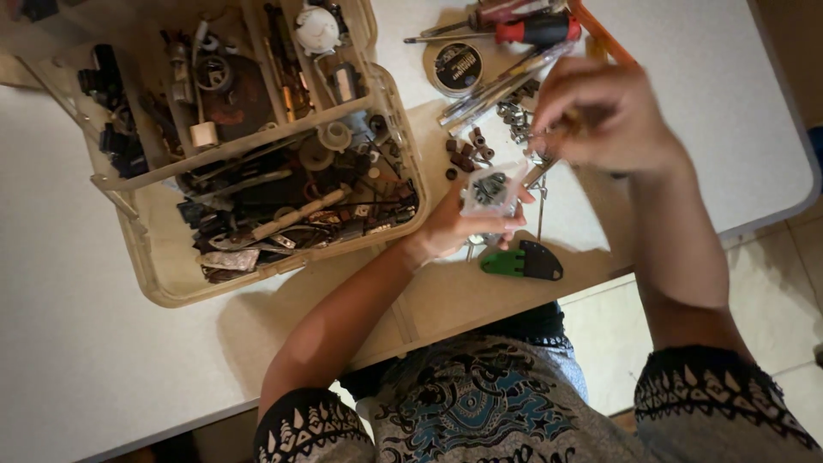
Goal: The person removes metal screws and small parts from a plastic bag, sorts them on a table, and inserts them into a handheld component using a hex key.
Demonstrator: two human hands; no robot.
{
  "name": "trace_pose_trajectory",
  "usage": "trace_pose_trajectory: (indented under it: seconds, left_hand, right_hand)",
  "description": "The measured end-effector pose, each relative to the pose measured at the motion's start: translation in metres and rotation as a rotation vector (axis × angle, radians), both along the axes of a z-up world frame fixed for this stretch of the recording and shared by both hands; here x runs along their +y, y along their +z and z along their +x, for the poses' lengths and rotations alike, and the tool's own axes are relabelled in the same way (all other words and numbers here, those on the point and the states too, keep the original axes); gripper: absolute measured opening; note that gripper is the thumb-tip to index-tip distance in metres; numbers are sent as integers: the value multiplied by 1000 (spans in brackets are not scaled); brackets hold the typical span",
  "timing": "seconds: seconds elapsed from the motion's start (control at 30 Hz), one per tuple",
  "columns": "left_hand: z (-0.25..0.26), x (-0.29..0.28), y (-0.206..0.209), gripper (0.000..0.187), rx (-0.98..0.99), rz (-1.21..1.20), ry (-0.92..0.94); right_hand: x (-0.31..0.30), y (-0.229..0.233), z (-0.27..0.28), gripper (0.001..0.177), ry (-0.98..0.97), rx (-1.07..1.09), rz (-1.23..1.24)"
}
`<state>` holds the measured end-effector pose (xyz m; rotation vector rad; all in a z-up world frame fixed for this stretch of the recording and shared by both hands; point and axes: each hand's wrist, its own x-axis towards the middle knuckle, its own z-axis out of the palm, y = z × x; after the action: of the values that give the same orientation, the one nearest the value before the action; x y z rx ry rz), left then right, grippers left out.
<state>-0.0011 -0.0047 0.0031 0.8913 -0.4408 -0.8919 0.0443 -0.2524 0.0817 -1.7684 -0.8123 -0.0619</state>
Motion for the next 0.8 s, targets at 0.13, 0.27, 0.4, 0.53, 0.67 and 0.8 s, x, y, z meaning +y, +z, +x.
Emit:
trace_pose_trajectory:
  seconds: [0.13, 0.27, 0.4, 0.53, 0.67, 0.8]
  left_hand:
    - [-2, -4, -3, 46, 12, -109, 54]
    - [0, 0, -4, 41, 73, -98, 12]
    - [0, 0, -2, 39, 29, -102, 9]
    - [1, 2, -4, 34, 33, -82, -30]
    - [-1, -1, -7, 35, 13, -111, -15]
    - [1, -2, -2, 35, -21, -123, -1]
  right_hand:
    - [32, 18, -13, 14, 148, -80, -39]
    - [34, 20, -9, 25, 176, -30, -107]
    - [12, 12, 1, 17, -36, -10, -114]
    - [-1, 5, 4, 17, -350, 140, -343]
    - [-11, -21, 12, 18, -506, -331, -715]
    - [-26, -49, 17, 16, -633, -273, -873]
